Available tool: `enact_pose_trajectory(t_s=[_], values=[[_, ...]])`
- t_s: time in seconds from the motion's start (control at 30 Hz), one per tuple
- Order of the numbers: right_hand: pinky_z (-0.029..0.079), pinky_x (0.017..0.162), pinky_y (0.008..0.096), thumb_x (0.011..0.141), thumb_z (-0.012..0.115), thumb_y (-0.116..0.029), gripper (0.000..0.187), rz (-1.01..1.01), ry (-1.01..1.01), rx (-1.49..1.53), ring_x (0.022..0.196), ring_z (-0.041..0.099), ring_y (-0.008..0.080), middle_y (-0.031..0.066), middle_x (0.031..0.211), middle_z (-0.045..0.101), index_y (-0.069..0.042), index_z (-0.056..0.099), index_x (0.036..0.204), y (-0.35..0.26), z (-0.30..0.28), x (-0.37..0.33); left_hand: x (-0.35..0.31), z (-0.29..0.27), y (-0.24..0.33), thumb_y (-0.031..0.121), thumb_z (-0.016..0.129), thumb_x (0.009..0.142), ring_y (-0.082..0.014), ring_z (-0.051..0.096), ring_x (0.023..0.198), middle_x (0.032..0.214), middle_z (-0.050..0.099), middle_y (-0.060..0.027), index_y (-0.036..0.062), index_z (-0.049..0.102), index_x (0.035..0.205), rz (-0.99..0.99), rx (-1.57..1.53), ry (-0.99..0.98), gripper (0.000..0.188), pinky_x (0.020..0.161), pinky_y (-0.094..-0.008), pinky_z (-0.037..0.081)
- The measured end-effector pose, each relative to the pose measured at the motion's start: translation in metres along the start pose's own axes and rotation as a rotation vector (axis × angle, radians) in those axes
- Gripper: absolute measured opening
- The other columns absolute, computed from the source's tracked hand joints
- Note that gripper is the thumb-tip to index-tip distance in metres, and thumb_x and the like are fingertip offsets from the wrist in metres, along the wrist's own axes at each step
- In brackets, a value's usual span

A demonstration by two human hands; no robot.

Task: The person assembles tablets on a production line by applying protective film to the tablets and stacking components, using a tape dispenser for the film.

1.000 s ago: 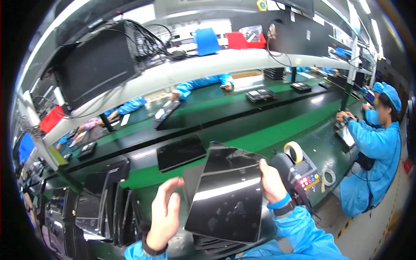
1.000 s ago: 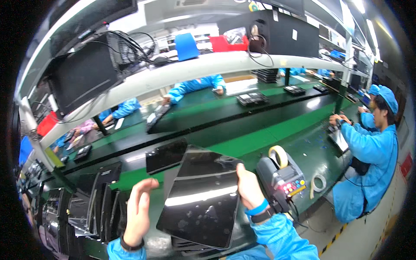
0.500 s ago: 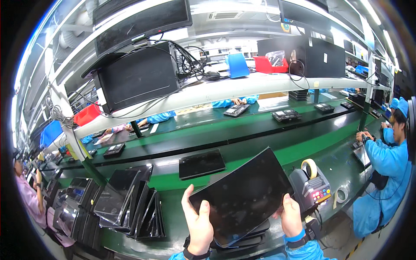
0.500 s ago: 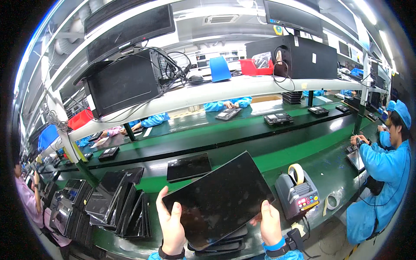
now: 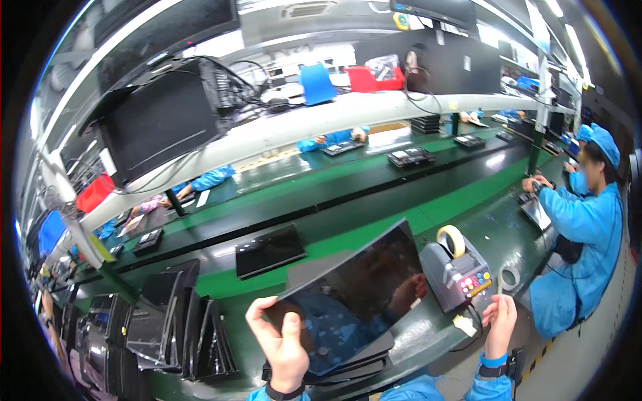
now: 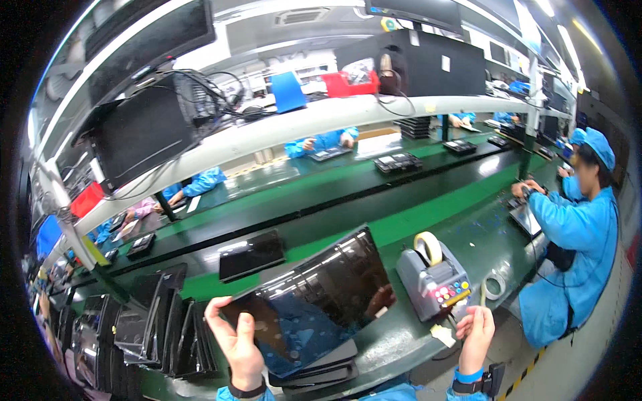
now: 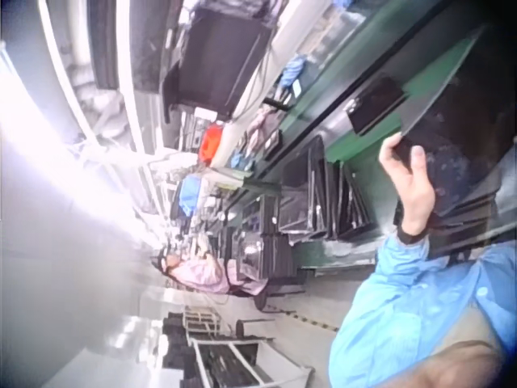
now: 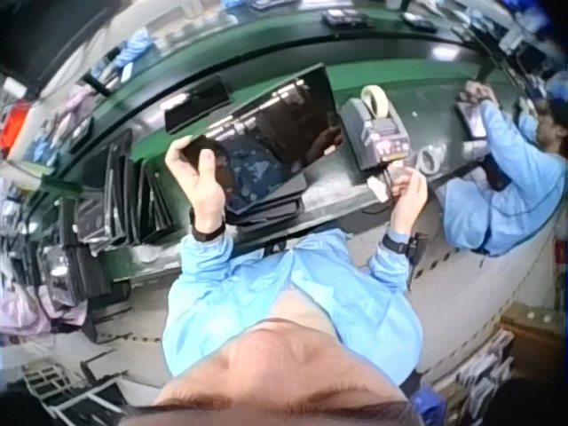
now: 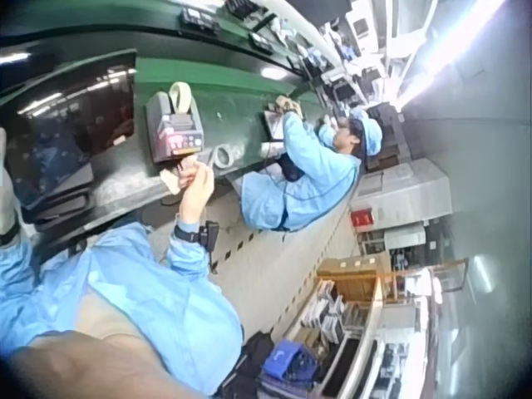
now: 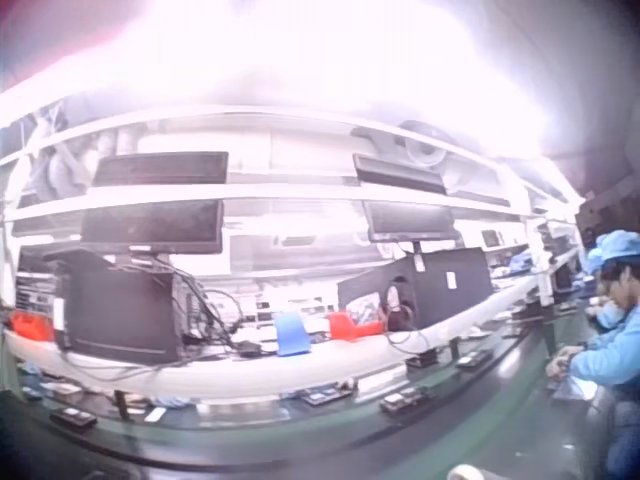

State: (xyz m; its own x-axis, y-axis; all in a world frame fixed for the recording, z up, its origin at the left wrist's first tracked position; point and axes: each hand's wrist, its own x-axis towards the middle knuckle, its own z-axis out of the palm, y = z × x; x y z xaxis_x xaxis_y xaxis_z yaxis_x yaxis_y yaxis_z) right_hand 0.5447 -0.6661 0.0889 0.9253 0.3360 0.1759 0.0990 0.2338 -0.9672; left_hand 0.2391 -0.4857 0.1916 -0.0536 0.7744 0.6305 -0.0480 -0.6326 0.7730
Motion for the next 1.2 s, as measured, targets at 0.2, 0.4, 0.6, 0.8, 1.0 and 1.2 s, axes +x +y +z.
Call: enact_pose_trajectory(t_s=[0.2, 0.4, 0.6, 0.8, 1.0, 1.2], values=[[0.037, 0.044, 0.0188, 0.097, 0.048, -0.02, 0.015, 0.001, 0.139, -0.018, 0.052, 0.047, 0.0048, 0.0007, 0.069, 0.055, -0.007, 0.055, 0.094, 0.033, 0.012, 0.022, 0.003, -0.014, 0.011, 0.008, 0.058, 0.09, -0.0239, 0.049, 0.105, 0.116, 0.051, -0.0138, -0.0004, 0.045, 0.121, -0.02, -0.04, 0.048, 0.035, 0.096, -0.036, 0.037], [0.036, 0.046, 0.0195, 0.095, 0.053, -0.027, 0.022, 0.227, 0.156, 0.127, 0.054, 0.045, 0.0043, 0.0003, 0.076, 0.052, -0.006, 0.053, 0.1, 0.062, 0.01, 0.017, 0.003, 0.004, 0.014, 0.008, 0.055, 0.092, -0.0249, 0.046, 0.107, 0.118, 0.048, -0.0145, 0.0001, 0.046, 0.119, 0.0, 0.054, 0.032, 0.03, 0.098, -0.0348, 0.032], [0.039, 0.063, 0.0231, 0.09, 0.06, -0.033, 0.033, 0.068, 0.08, -0.09, 0.078, 0.047, 0.0063, -0.0005, 0.094, 0.054, -0.008, 0.052, 0.11, 0.064, 0.021, 0.07, -0.002, 0.0, 0.017, 0.011, 0.055, 0.092, -0.0242, 0.046, 0.105, 0.117, 0.048, -0.0138, -0.0008, 0.046, 0.119, -0.029, 0.034, 0.029, 0.03, 0.096, -0.0339, 0.033], [0.041, 0.064, 0.0247, 0.087, 0.064, -0.035, 0.04, 0.303, -0.09, 0.027, 0.078, 0.048, 0.0089, 0.0001, 0.098, 0.053, -0.009, 0.051, 0.113, 0.04, 0.02, 0.07, 0.0, -0.001, 0.016, 0.014, 0.055, 0.093, -0.0242, 0.046, 0.103, 0.116, 0.048, -0.0135, -0.0008, 0.045, 0.119, -0.029, 0.073, 0.018, 0.031, 0.095, -0.0336, 0.033], [0.044, 0.052, 0.023, 0.091, 0.057, -0.04, 0.037, 0.429, -0.044, 0.14, 0.062, 0.054, 0.01, 0.0036, 0.084, 0.057, -0.004, 0.056, 0.1, 0.053, 0.031, 0.03, 0.004, -0.006, 0.016, 0.013, 0.056, 0.093, -0.023, 0.048, 0.101, 0.115, 0.049, -0.0131, 0.0, 0.046, 0.119, -0.007, 0.009, 0.002, 0.031, 0.092, -0.0325, 0.037], [0.033, 0.049, 0.0199, 0.094, 0.053, -0.016, 0.019, -0.047, 0.101, -0.208, 0.056, 0.041, 0.0036, -0.0049, 0.065, 0.048, -0.006, 0.056, 0.079, 0.02, 0.0, 0.035, 0.0, 0.006, 0.002, 0.007, 0.056, 0.086, -0.0164, 0.04, 0.111, 0.118, 0.042, -0.0068, 0.0038, 0.041, 0.121, -0.046, -0.11, -0.058, 0.038, 0.102, -0.0298, 0.026]])
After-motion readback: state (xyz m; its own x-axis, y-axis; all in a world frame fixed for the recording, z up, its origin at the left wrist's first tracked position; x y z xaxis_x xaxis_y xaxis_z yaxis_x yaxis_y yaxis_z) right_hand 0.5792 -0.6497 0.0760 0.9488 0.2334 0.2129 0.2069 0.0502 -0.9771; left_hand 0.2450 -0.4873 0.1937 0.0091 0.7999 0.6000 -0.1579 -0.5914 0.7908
